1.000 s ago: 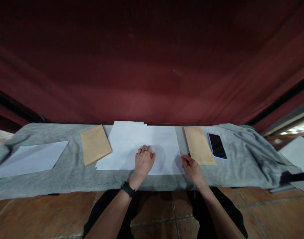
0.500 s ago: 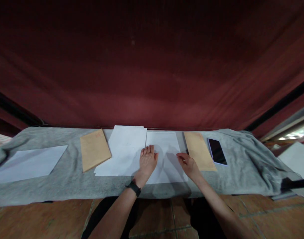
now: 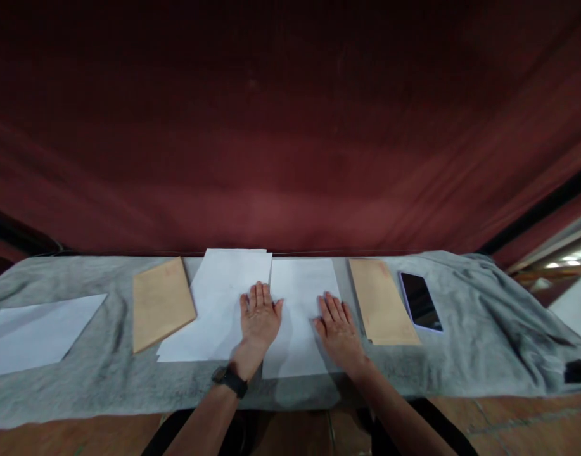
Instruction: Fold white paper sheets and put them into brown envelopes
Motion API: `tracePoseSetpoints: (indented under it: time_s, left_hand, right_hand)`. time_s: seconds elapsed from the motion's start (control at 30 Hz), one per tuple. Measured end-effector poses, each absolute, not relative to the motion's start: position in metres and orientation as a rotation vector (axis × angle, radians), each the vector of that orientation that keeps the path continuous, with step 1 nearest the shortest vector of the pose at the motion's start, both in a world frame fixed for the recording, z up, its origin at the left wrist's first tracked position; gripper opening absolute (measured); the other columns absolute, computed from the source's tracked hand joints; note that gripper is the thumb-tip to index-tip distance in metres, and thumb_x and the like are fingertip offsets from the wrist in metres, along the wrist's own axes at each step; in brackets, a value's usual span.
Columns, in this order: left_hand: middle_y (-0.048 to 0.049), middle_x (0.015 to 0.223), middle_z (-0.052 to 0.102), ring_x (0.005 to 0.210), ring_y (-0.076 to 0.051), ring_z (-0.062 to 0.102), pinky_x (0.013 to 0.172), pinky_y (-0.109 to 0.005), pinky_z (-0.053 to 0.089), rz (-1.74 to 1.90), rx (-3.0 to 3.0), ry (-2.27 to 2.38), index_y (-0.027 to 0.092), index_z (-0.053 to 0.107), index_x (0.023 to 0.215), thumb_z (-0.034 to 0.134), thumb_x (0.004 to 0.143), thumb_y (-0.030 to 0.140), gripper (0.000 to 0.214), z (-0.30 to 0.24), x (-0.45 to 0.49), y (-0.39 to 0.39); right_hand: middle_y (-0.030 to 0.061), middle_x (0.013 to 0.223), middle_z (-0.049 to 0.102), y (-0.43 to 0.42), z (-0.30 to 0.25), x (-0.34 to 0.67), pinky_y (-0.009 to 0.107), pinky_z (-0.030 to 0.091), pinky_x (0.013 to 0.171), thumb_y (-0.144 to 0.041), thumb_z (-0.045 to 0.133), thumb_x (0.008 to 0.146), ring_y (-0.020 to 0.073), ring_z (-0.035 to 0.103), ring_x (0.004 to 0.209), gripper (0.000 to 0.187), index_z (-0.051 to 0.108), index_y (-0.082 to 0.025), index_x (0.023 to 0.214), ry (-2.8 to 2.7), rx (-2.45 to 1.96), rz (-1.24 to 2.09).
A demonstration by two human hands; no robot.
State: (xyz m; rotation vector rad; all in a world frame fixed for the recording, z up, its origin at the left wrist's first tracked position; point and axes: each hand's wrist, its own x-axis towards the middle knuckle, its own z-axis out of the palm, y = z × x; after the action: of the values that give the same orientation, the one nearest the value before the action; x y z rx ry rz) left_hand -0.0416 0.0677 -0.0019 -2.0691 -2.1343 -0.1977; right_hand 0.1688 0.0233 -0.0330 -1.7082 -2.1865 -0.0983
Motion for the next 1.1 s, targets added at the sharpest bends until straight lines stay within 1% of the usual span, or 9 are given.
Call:
tracePoseSetpoints:
  time_s: [0.1, 0.2, 0.33, 0.43, 0.57, 0.7, 0.8, 0.9, 1.1]
  left_hand:
    - [-0.0243, 0.154, 0.043, 0.146, -0.037, 0.039, 0.121, -0.059, 0.022, -0.241, -1.995, -2.184, 0.001, 0.047, 0.147, 0.037, 0.101, 0.034, 0.058, 0.0, -0.049, 0.073]
    - [-0.0249, 0.155, 0.042, 0.148, -0.036, 0.036, 0.122, -0.057, 0.024, -0.308, -1.98, -2.196, -0.001, 0.045, 0.148, 0.038, 0.1, 0.03, 0.058, 0.004, -0.045, 0.073]
    - [-0.0141, 0.161, 0.036, 0.152, -0.025, 0.029, 0.124, -0.047, 0.027, -0.41, -2.379, -1.911, 0.011, 0.035, 0.155, 0.031, 0.104, 0.031, 0.056, 0.0, -0.016, 0.057]
    - [-0.012, 0.16, 0.039, 0.151, -0.023, 0.031, 0.124, -0.045, 0.028, -0.407, -2.576, -1.753, 0.012, 0.038, 0.154, 0.028, 0.105, 0.031, 0.053, -0.011, 0.006, 0.04]
    - [-0.0156, 0.16, 0.038, 0.152, -0.026, 0.03, 0.124, -0.048, 0.027, -0.421, -2.584, -1.7, 0.009, 0.039, 0.153, 0.036, 0.105, 0.039, 0.057, -0.018, 0.008, 0.029]
    - [-0.0179, 0.161, 0.034, 0.153, -0.028, 0.026, 0.125, -0.048, 0.026, -0.435, -2.541, -1.731, 0.007, 0.035, 0.154, 0.043, 0.102, 0.043, 0.064, -0.014, -0.005, 0.027]
    - [-0.0183, 0.161, 0.034, 0.153, -0.028, 0.026, 0.125, -0.049, 0.025, -0.404, -2.51, -1.793, 0.008, 0.035, 0.154, 0.043, 0.102, 0.047, 0.066, -0.012, -0.012, 0.027]
    - [-0.0216, 0.161, 0.033, 0.153, -0.03, 0.026, 0.125, -0.049, 0.024, -0.399, -2.469, -1.836, 0.004, 0.035, 0.153, 0.042, 0.102, 0.05, 0.07, -0.013, -0.017, 0.027]
    - [-0.0256, 0.159, 0.034, 0.15, -0.036, 0.03, 0.121, -0.053, 0.031, -0.512, -2.364, -1.858, 0.001, 0.037, 0.151, 0.041, 0.101, 0.056, 0.075, -0.026, -0.03, 0.028]
  right_hand:
    - [0.0149, 0.16, 0.037, 0.023, -0.033, 0.171, 0.053, 0.028, 0.12, -0.037, 0.04, 0.105, 0.0315, 0.039, 0.146, 0.056, 0.037, -0.015, 0.156, -2.176, -1.709, -0.105]
    - [0.0139, 0.161, 0.037, 0.023, -0.031, 0.17, 0.053, 0.027, 0.121, -0.036, 0.04, 0.104, 0.0312, 0.039, 0.146, 0.057, 0.035, -0.015, 0.157, -2.153, -1.713, -0.101]
    - [0.0113, 0.161, 0.038, 0.021, -0.029, 0.159, 0.049, 0.026, 0.123, -0.03, 0.035, 0.105, 0.0261, 0.036, 0.149, 0.054, 0.035, -0.013, 0.157, -2.197, -1.633, -0.089]
    - [0.0097, 0.162, 0.036, 0.017, -0.031, 0.15, 0.047, 0.025, 0.124, -0.022, 0.033, 0.103, 0.0241, 0.033, 0.15, 0.055, 0.033, -0.013, 0.157, -2.284, -1.548, -0.094]
    - [0.011, 0.162, 0.034, 0.013, -0.035, 0.149, 0.047, 0.027, 0.123, -0.021, 0.036, 0.101, 0.0254, 0.034, 0.149, 0.058, 0.031, -0.012, 0.158, -2.296, -1.571, -0.102]
    - [0.0133, 0.162, 0.035, 0.012, -0.036, 0.156, 0.046, 0.028, 0.122, -0.029, 0.036, 0.103, 0.0274, 0.037, 0.148, 0.058, 0.032, -0.013, 0.158, -2.24, -1.614, -0.104]
    - [0.0149, 0.161, 0.037, 0.011, -0.037, 0.165, 0.048, 0.028, 0.121, -0.036, 0.037, 0.104, 0.03, 0.038, 0.147, 0.059, 0.032, -0.013, 0.158, -2.191, -1.656, -0.113]
    - [0.017, 0.16, 0.038, 0.009, -0.037, 0.174, 0.048, 0.029, 0.12, -0.039, 0.037, 0.105, 0.0314, 0.039, 0.146, 0.06, 0.032, -0.01, 0.158, -2.168, -1.696, -0.121]
    - [0.0189, 0.158, 0.04, 0.006, -0.038, 0.185, 0.049, 0.032, 0.119, -0.044, 0.035, 0.106, 0.0323, 0.039, 0.146, 0.064, 0.029, -0.008, 0.158, -2.139, -1.723, -0.187]
